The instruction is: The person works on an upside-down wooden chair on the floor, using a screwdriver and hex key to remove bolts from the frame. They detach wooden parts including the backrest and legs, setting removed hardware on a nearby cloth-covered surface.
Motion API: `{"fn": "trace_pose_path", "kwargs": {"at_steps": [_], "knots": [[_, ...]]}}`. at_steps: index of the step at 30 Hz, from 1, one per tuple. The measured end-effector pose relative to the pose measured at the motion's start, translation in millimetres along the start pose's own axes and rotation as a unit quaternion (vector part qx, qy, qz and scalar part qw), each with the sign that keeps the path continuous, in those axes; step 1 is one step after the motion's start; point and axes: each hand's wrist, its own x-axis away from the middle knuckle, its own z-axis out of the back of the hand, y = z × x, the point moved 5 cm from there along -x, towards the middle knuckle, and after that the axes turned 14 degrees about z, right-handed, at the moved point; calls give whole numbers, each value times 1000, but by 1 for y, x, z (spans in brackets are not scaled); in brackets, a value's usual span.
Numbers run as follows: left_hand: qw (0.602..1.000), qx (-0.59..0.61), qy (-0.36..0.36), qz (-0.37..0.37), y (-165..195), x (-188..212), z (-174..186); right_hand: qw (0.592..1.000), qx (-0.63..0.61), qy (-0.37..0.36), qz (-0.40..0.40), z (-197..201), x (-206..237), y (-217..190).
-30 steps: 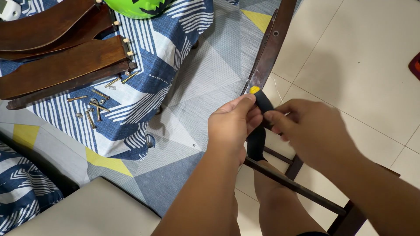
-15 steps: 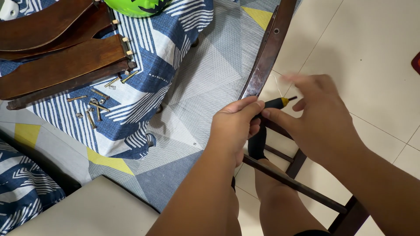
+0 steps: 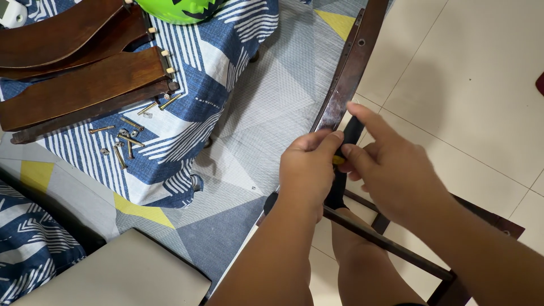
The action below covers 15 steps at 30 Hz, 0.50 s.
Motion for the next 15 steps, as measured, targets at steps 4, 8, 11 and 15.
{"fn": "trace_pose_path", "kwargs": {"at_steps": [4,8,11,15], "knots": [[988,-27,7,149,-10,3,6,991,129,-6,-14,14,1,-8],[990,53,-15,127,-12,4,12,993,110,0,-52,17,8,-8],[991,109,-39,73,-11,0,13,994,96,-9,-59,14,12,-6],[995,84,-55,14,-8,-4,4,994,103,-37,-30,5,13,-4]]}}
